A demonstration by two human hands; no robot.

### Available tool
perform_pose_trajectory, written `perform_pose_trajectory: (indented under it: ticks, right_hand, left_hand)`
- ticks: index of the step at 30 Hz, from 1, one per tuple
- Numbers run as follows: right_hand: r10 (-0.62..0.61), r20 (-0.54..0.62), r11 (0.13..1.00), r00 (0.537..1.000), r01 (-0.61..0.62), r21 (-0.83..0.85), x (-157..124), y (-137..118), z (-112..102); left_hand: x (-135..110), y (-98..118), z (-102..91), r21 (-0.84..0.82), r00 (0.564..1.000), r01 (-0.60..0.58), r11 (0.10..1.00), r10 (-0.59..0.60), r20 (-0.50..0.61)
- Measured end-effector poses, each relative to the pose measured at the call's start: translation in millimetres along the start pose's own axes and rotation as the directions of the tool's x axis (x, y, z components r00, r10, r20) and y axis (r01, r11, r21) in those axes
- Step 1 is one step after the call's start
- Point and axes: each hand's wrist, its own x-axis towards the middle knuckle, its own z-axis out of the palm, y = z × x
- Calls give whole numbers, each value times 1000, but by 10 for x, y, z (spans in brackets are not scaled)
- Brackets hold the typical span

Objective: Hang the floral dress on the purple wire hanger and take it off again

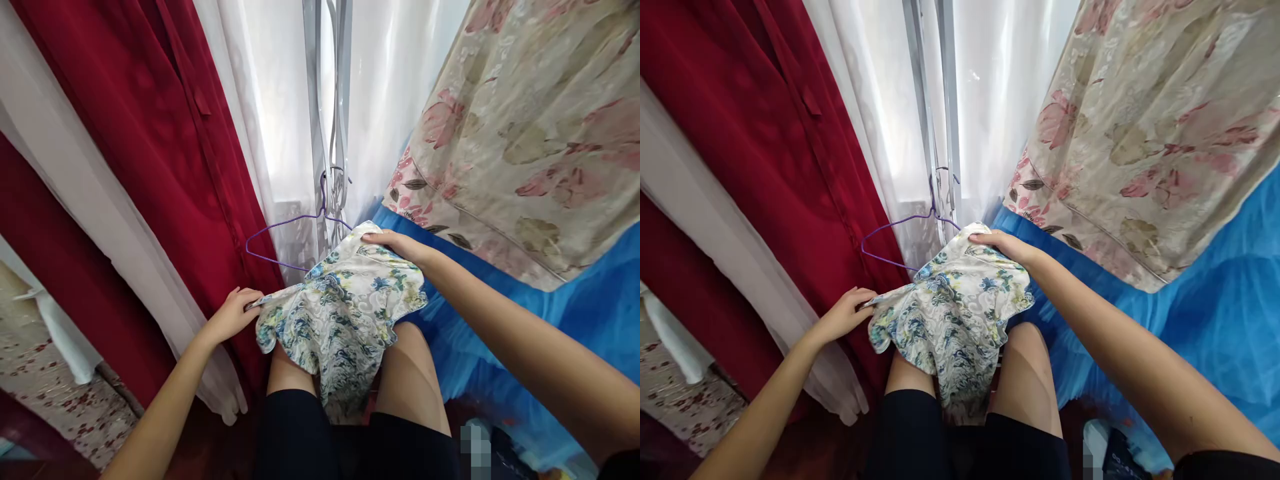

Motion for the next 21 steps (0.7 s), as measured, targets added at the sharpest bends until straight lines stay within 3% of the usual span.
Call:
perform_pose_trajectory:
  ticks: [2,6,9,12,14,17,19,21]
  right_hand:
    - [11,23,1000,1000,-11,9,-14,-27,6]
    - [70,26,997,997,-71,32,-26,-69,0]
    - [144,36,986,989,-147,78,-34,-77,-22]
    - [205,56,970,977,-211,123,-18,-55,-36]
    - [218,59,966,974,-224,129,-2,-29,-37]
    - [160,40,983,986,-163,89,-29,21,-70]
    - [46,6,998,999,-46,33,-114,81,-142]
    - [-109,-53,993,993,106,-49,-256,185,-251]
  left_hand:
    - [179,-158,-20,0,1000,14,1000,-14,-12]
    - [652,-335,-302,19,968,36,999,-31,-250]
    - [1028,-261,-572,38,912,37,999,-18,-409]
    - [1376,-8,-656,-64,859,-17,998,-18,-512]
    - [1565,189,-598,-210,873,-34,977,-74,-483]
    - [1708,387,-481,-333,937,14,943,-129,-326]
    - [1679,430,-462,-352,939,51,935,-165,-301]
    - [1557,436,-496,-376,915,78,923,-216,-342]
